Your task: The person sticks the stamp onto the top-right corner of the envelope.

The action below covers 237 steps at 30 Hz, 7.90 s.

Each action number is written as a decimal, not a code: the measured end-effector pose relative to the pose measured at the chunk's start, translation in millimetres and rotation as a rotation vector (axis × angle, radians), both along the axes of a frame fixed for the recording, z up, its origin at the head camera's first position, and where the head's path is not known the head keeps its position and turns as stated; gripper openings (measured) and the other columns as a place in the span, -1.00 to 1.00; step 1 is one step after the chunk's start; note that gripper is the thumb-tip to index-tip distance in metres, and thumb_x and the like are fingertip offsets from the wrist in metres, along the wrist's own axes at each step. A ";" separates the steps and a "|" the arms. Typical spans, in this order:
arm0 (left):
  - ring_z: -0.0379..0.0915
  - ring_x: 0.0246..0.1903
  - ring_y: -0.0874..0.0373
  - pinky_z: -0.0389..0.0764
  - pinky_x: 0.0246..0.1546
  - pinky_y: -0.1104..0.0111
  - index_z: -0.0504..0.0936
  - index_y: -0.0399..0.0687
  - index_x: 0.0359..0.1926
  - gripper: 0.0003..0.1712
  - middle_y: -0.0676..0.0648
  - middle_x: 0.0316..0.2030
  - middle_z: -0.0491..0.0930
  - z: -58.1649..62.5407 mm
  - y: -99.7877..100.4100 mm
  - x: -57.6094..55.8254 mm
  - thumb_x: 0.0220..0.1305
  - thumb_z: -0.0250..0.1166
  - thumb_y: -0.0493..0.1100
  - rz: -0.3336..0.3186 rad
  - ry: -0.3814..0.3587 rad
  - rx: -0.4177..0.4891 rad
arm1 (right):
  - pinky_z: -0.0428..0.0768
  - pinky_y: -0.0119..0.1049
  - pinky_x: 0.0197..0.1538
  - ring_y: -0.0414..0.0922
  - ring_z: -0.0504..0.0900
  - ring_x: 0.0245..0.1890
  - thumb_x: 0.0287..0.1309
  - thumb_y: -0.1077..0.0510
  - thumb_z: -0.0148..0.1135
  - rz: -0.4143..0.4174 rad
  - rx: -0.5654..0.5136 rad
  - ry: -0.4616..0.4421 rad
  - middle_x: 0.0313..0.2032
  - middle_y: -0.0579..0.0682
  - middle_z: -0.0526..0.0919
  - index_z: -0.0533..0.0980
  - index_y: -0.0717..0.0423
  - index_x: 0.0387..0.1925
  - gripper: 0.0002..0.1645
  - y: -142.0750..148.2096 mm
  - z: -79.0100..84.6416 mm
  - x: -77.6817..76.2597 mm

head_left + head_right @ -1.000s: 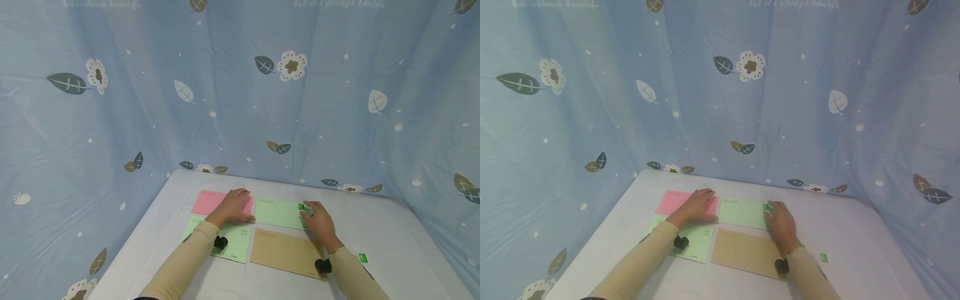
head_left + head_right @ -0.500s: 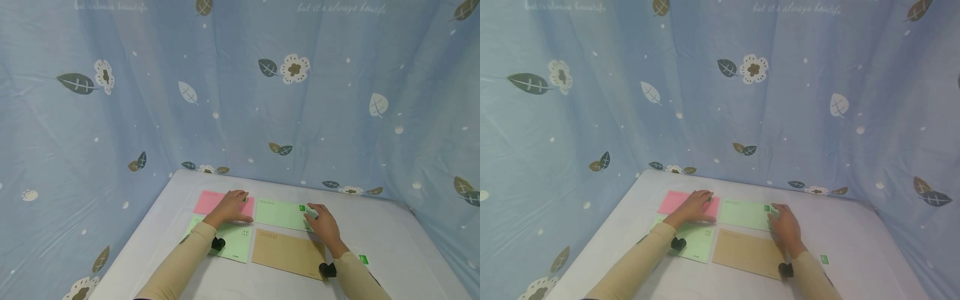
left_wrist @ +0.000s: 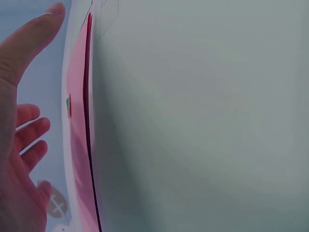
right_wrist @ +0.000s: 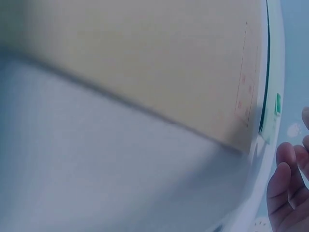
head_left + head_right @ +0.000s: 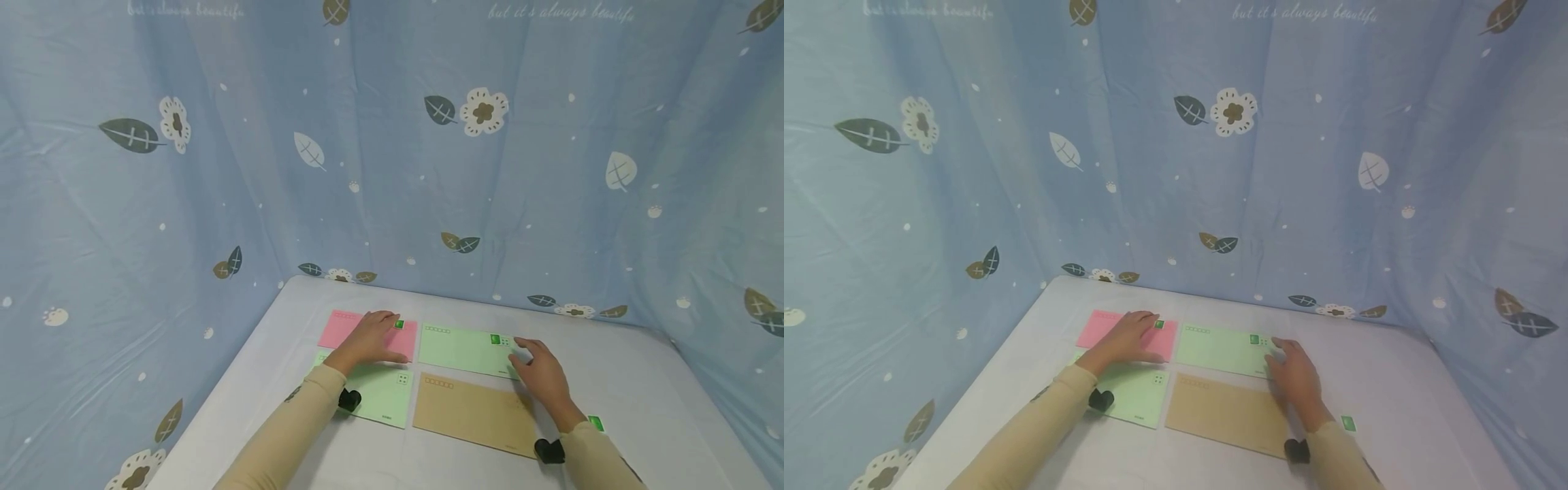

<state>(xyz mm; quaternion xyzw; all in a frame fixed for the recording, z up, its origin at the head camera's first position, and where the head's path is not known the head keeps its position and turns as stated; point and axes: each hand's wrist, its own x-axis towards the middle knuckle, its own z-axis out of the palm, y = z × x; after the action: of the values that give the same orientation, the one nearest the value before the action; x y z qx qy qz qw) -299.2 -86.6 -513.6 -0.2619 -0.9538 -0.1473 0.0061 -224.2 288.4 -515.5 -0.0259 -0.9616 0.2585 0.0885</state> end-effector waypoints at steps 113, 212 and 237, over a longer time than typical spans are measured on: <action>0.09 0.30 0.01 0.21 0.27 0.08 0.26 0.00 0.35 0.24 -0.03 0.30 0.24 -8.9 -107.2 80.0 -0.34 0.32 0.54 0.131 -0.018 0.115 | 0.47 0.16 -0.07 0.26 0.44 0.01 0.03 0.00 0.32 -0.061 0.039 -0.144 -0.03 0.20 0.50 0.54 0.18 0.01 -0.48 68.5 -14.5 88.0; 0.04 0.32 -0.02 0.23 0.25 0.05 0.26 -0.10 0.35 0.27 -0.03 0.33 0.17 -12.9 -139.8 94.8 -0.36 0.40 0.47 0.147 -0.110 0.151 | 0.50 -0.28 -0.41 -0.05 0.58 -0.30 0.19 0.15 0.16 -0.071 -0.018 -0.104 -0.34 -0.02 0.63 0.52 0.06 -0.24 -0.89 65.9 -9.8 79.1; 0.05 0.32 0.01 0.24 0.25 0.06 0.26 -0.07 0.35 0.30 0.00 0.33 0.17 -20.7 -142.7 91.6 -0.40 0.34 0.54 0.152 -0.092 0.139 | 0.48 -0.35 -0.49 -0.05 0.54 -0.27 0.28 0.00 0.07 -0.112 -0.179 -0.178 -0.18 0.09 0.57 0.46 0.10 -0.04 -0.67 61.0 -7.5 73.4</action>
<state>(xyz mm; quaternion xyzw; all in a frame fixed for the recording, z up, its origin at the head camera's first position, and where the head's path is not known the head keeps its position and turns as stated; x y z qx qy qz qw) -207.6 -229.3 -534.3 -0.1806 -0.9577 -0.2239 -0.0085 -150.8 349.4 -523.0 -0.1103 -0.9357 0.3347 0.0144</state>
